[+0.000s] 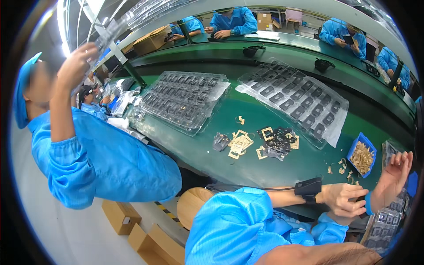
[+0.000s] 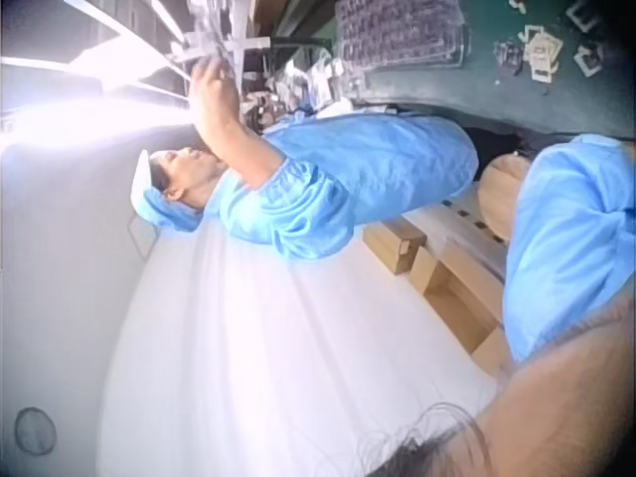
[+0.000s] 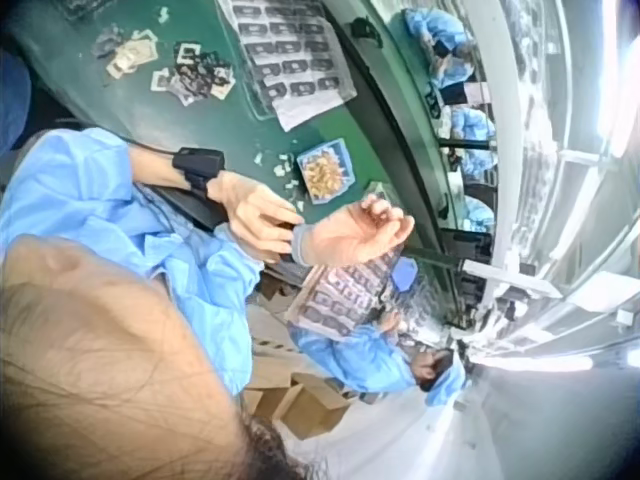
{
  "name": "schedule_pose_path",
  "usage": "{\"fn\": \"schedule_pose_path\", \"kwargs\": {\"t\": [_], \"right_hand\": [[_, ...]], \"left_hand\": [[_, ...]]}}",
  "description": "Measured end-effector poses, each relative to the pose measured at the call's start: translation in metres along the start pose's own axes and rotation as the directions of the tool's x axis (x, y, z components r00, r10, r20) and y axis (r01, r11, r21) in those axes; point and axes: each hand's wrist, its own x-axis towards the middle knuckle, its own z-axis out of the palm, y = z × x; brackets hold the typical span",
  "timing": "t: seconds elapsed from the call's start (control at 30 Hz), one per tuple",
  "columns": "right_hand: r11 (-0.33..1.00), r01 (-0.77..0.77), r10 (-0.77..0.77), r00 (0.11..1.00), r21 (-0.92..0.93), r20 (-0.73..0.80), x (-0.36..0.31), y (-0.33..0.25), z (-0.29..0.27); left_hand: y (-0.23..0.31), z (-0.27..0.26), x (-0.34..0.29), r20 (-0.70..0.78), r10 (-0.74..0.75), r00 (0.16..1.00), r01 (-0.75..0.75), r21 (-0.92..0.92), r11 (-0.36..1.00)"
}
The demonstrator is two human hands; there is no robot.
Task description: Manually assembling small electronic device components into plastic frames on a factory production line.
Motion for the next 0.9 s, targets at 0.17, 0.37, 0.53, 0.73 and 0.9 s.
{"fn": "schedule_pose_path", "kwargs": {"t": [0.17, 0.37, 0.53, 0.73, 0.9], "right_hand": [[0.994, -0.092, 0.079, 0.978, 0.055, 0.193, 0.047, 0.014, -0.076], [0.951, -0.242, 0.207, 0.96, 0.191, 0.188, 0.047, 0.03, -0.052], [0.71, -0.489, 0.271, 0.854, 0.507, 0.444, 0.05, 0.031, -0.053], [0.878, -0.189, 0.003, 0.921, 0.44, 0.39, 0.029, 0.016, -0.04], [0.844, 0.492, -0.459, 0.869, -0.215, 0.186, -0.003, 0.015, -0.025]], "left_hand": [[-0.002, 0.011, -0.01, 0.129, -0.06, 0.99, 0.056, 0.039, 0.998], [0.011, 0.018, -0.02, 0.125, -0.22, 0.967, 0.203, 0.137, 0.97], [0.02, 0.016, -0.019, 0.164, -0.311, 0.936, 0.292, 0.13, 0.948], [0.033, 0.001, -0.012, 0.166, -0.342, 0.925, 0.341, 0.039, 0.939], [0.048, -0.022, -0.007, 0.232, -0.446, 0.864, 0.467, -0.04, 0.884]]}}
